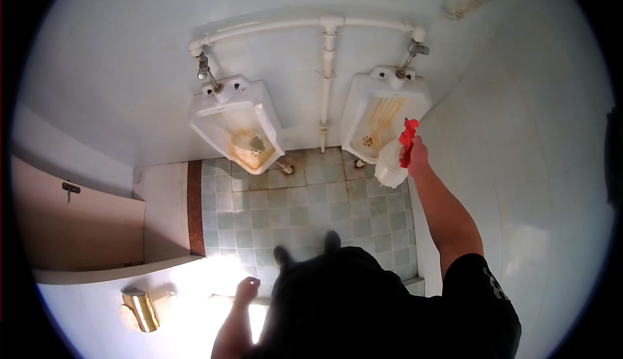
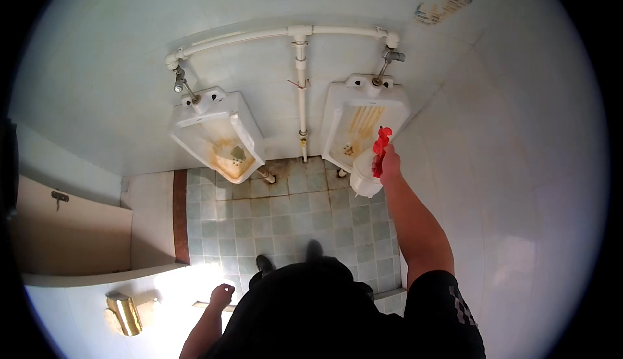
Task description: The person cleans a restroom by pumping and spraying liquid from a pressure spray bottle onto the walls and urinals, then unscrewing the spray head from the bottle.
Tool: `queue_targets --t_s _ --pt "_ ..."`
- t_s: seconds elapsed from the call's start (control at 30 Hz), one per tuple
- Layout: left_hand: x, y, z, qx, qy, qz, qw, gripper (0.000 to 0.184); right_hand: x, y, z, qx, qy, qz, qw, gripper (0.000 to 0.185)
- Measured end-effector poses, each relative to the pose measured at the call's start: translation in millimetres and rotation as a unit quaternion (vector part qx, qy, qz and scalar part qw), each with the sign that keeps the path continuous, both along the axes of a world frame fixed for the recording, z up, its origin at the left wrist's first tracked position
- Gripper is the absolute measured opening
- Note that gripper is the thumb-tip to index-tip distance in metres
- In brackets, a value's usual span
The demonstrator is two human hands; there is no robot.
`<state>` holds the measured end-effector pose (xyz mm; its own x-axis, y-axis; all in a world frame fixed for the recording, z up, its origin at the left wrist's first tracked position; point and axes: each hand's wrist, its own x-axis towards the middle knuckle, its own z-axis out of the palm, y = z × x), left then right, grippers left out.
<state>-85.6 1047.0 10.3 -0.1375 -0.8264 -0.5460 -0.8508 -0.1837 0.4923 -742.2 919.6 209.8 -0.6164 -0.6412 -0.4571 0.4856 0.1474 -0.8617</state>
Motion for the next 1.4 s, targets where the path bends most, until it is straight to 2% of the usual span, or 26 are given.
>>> queue_targets --t_s 0.17,0.3,0.4,0.47,0.6,0.67,0.87,0.93,1.0,1.07,1.2,1.27,1.3,1.37,1.4 --pt "-3 6 3 -0.021 -0.017 -0.016 1.0 0.035 -14 -4 -3 -0.04 -0.014 -0.075 0.996 0.031" --pt "-15 3 19 0.021 0.008 0.017 1.0 0.031 -18 -3 -7 -0.024 0.004 -0.064 0.998 0.032" --pt "-19 1 25 -0.004 0.001 0.002 1.0 0.032 -17 0 -7 -0.047 -0.014 -0.126 0.991 0.033" --pt "-20 -2 22 0.008 0.015 0.009 1.0 0.032 -20 1 -7 -0.021 0.02 -0.056 0.998 0.033" --pt "-24 -5 23 0.013 0.005 0.017 1.0 0.033 -22 6 -10 -0.041 0.005 -0.086 0.995 0.034" --pt "-24 -5 18 0.034 0.008 0.03 0.999 0.033 -21 8 -12 -0.016 0.011 -0.045 0.999 0.031" --pt "-30 -5 32 0.022 -0.004 0.008 1.0 0.033 -9 16 -19 0.007 0.021 -0.053 0.998 0.032" --pt "-16 -1 -1 0.005 0.005 -0.002 1.0 0.034 -7 18 -24 0.021 0.029 -0.038 0.999 0.032" --pt "-14 2 -6 -0.011 0.014 -0.009 1.0 0.035 -5 19 -27 0.037 0.037 -0.022 0.998 0.032" --pt "-14 4 -4 -0.028 0.006 -0.012 1.0 0.034 -4 19 -30 0.027 -0.01 -0.086 0.996 0.033" --pt "-26 -2 24 0.052 0.008 0.033 0.998 0.032 -4 24 -37 0.074 0.015 -0.045 0.996 0.033" --pt "-27 -3 29 0.037 0.0 0.014 0.999 0.033 -1 26 -37 0.04 -0.028 -0.123 0.991 0.032" --pt "-27 -3 31 0.036 0.001 0.013 0.999 0.033 -3 29 -38 0.039 -0.027 -0.124 0.991 0.032" --pt "-28 -4 31 0.016 -0.005 0.006 1.0 0.032 -7 31 -31 0.052 0.04 -0.013 0.998 0.031" --pt "-25 -4 26 0.016 -0.003 0.005 1.0 0.032 -6 29 -25 0.052 0.041 -0.014 0.998 0.031"
